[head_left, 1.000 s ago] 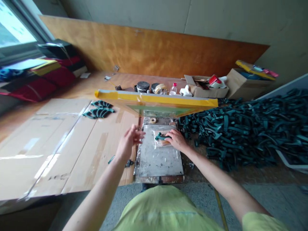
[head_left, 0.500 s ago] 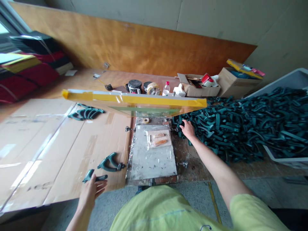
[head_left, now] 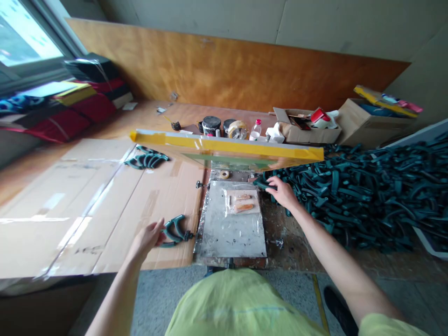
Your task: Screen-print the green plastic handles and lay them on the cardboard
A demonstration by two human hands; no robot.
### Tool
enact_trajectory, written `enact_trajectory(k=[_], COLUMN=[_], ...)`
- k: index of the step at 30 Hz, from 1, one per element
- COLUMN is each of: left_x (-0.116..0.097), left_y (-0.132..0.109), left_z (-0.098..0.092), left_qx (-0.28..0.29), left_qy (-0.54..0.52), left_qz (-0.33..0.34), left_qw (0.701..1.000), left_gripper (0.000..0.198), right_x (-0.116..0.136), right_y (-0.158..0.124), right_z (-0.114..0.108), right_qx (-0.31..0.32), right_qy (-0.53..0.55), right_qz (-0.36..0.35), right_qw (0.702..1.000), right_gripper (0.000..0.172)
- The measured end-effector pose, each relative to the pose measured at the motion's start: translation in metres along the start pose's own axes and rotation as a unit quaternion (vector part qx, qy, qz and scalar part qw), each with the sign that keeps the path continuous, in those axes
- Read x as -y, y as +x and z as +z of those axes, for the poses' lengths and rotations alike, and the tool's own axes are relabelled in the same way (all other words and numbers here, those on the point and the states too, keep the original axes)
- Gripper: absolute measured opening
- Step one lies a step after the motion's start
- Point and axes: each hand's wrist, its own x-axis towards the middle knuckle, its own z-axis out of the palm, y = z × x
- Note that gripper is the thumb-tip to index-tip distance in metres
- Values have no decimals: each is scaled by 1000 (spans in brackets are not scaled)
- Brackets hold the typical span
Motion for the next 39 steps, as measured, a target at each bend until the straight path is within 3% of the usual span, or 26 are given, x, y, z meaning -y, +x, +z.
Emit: enact_trajectory(k=[3,5,7,9,12,15,18,22,25,28,32,35,39], left_x=[-90,-147,-191,-218,-234,-227,-200,-137,-86,-49,-27,-23,-21], left_y=[-4,-12,-19,-23,-25,-30,-45,-67,-68,-55,-38,-35,-34], left_z=[6,12,18,22,28,30,27,28,44,66,81,82,82], left_qx=[-9,-11,-9,-6,-13,-6,0,64,109,107,118,128,130], left_qy=[-106,-177,-230,-257,-255,-246,-241,-195,-160,-161,-157,-167,-170], left_qz=[122,214,278,310,313,306,286,160,78,63,70,65,60], left_qw=[987,961,933,915,915,920,927,966,978,979,978,975,975], left_gripper=[63,63,57,51,49,51,58,70,79,90,85,84,84], right_x=[26,36,40,42,48,52,43,32,51,84,110,107,91], right_y=[-11,-16,-20,-26,-35,-38,-29,4,35,60,71,51,8], right_z=[36,59,73,80,79,70,48,10,-1,8,27,38,37], right_qx=[55,63,53,45,42,45,-12,-104,-123,-67,90,120,124], right_qy=[73,61,37,7,-51,-91,-85,-62,-32,-69,-153,-172,-147], right_qz=[-158,-204,-215,-217,-209,-203,-154,-63,-102,-147,-90,-102,-239], right_qw=[983,975,974,975,976,974,984,991,987,984,980,972,952], right_gripper=[30,26,27,30,33,35,24,31,38,53,30,15,17])
